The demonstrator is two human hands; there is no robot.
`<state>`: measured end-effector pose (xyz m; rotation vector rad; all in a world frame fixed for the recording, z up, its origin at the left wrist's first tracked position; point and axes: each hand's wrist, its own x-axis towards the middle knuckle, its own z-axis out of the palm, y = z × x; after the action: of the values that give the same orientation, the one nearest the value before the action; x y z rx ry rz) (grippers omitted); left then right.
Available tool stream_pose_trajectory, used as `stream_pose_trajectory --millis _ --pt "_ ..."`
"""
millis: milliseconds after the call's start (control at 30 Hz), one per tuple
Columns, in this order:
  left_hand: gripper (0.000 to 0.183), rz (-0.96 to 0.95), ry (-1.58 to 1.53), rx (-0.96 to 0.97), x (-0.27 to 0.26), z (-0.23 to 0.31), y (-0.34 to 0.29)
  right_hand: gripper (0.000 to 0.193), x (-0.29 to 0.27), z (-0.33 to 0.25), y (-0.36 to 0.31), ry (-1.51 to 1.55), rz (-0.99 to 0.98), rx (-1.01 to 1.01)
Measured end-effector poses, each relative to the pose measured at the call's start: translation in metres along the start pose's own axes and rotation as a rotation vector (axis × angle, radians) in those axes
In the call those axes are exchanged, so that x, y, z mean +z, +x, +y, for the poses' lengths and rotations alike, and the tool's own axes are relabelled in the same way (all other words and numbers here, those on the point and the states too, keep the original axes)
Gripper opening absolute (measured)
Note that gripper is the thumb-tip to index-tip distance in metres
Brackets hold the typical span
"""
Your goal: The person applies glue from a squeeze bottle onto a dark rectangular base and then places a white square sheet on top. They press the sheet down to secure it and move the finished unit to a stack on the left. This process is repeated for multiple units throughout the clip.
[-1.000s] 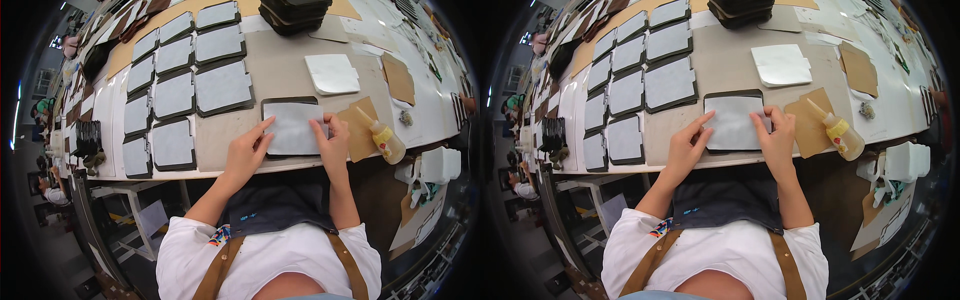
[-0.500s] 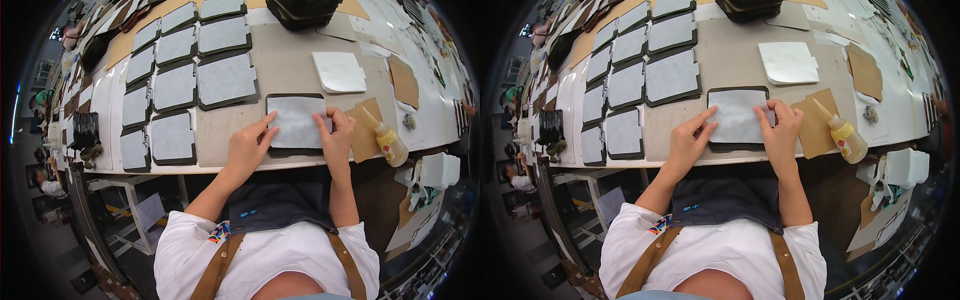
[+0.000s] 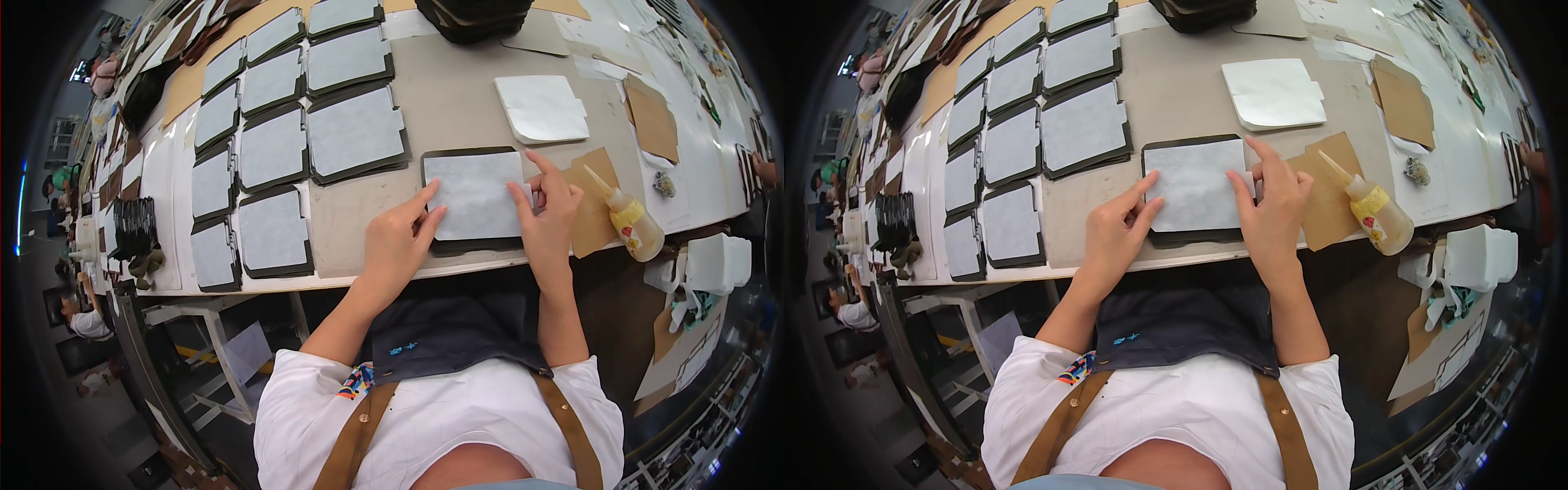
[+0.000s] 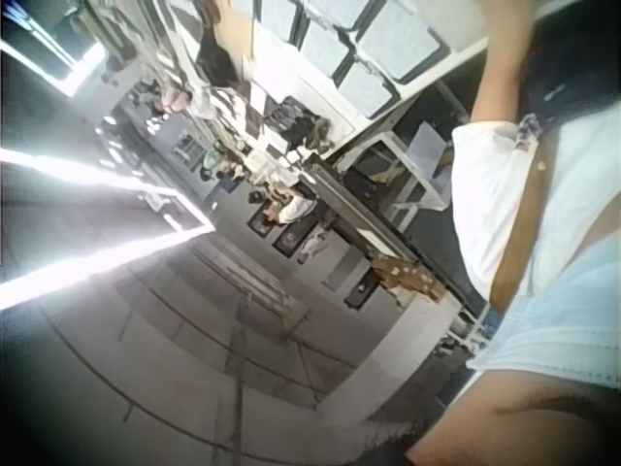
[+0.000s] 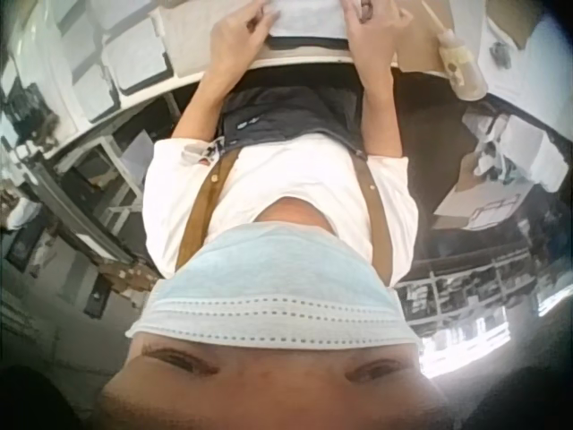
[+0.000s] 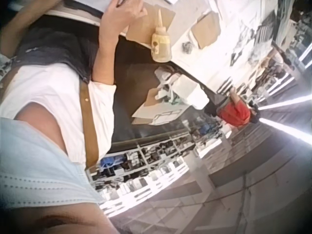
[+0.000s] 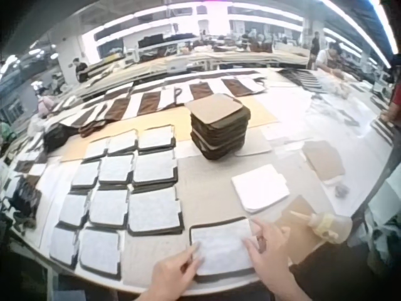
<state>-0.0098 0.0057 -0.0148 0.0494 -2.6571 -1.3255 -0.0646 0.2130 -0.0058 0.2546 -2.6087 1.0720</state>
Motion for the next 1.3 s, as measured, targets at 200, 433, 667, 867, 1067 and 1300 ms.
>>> stream_pose_trajectory --millis 200,433,667,867,1067,1300 --pt "0.037 -0.007 -0.003 -0.028 0.001 0.0 0.0 0.019 -0.001 0.002 -0.001 -0.169 0.008 -0.183" --pt "0.037 -0.018 0.024 -0.025 -0.001 0.002 0.0 0.017 0.001 0.004 0.0 -0.193 0.01 -0.186" --pt "0.037 -0.025 0.057 -0.009 -0.002 0.002 0.0 0.019 -0.001 0.003 0.0 -0.204 -0.022 -0.172" --pt "0.041 -0.087 0.15 -0.011 -0.012 0.007 -0.001 0.022 -0.005 0.01 0.003 -0.152 -0.087 -0.112" --pt "0.042 -0.155 0.16 -0.033 -0.033 0.005 0.005 0.031 -0.01 0.012 0.006 -0.084 -0.142 -0.051" --pt "0.055 -0.03 0.377 0.239 -0.022 0.002 0.018 0.049 -0.007 0.004 0.004 -0.214 -0.11 -0.237"
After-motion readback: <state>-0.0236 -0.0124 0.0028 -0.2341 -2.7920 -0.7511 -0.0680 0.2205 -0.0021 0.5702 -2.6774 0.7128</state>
